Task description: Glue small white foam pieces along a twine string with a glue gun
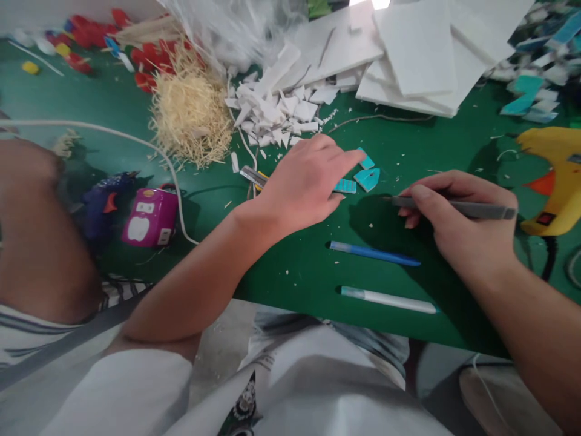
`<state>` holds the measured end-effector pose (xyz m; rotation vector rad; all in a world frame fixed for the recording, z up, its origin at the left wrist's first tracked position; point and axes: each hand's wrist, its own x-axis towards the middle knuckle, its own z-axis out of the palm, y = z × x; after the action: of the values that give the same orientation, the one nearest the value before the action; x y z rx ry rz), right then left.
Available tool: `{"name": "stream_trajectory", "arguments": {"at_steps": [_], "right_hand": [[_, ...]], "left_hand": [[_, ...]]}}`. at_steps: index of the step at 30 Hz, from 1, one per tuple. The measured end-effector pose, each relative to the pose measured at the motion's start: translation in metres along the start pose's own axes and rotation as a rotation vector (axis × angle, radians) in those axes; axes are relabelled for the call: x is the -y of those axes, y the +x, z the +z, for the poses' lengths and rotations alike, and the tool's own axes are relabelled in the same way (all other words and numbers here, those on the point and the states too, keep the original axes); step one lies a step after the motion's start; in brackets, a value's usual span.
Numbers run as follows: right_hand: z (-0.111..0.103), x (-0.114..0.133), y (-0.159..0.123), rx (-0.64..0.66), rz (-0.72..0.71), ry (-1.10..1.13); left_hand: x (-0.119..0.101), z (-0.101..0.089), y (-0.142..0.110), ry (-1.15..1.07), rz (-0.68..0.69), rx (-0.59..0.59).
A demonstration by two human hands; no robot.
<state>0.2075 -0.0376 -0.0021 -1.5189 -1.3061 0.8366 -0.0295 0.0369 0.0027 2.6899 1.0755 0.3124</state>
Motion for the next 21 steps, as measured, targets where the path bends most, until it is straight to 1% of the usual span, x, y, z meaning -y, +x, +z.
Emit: {"name": "stream_trajectory", "arguments": {"at_steps": [3, 5, 9, 12, 15, 17, 21], "right_hand": [[0.0, 0.0, 0.0, -0.003, -0.004, 0.001], [0.0, 0.0, 0.0, 0.008, -0.005, 0.001], [-0.001, 0.002, 0.0, 0.002, 0.0, 0.009], [-0.001, 0.002, 0.0, 0.0, 0.0, 0.011], [-0.001, 0.002, 0.001, 0.002, 0.007, 0.003], [-0.001, 0.001, 0.001, 0.006, 0.01, 0.002], [-0.003, -0.001, 0.0, 0.029, 0.005, -0.015]], "left_hand": [[-0.005, 0.006, 0.003, 0.043, 0.047, 0.046], [-0.005, 0.01, 0.005, 0.057, 0.057, 0.053], [-0.003, 0.009, 0.01, 0.027, 0.066, 0.001], [-0.003, 0.003, 0.014, 0.004, 0.025, -0.078], [-0.003, -0.003, 0.015, -0.005, -0.073, -0.119], [-0.002, -0.004, 0.014, -0.031, -0.108, -0.103], [-0.001, -0.003, 0.013, -0.05, -0.105, -0.05]]}}
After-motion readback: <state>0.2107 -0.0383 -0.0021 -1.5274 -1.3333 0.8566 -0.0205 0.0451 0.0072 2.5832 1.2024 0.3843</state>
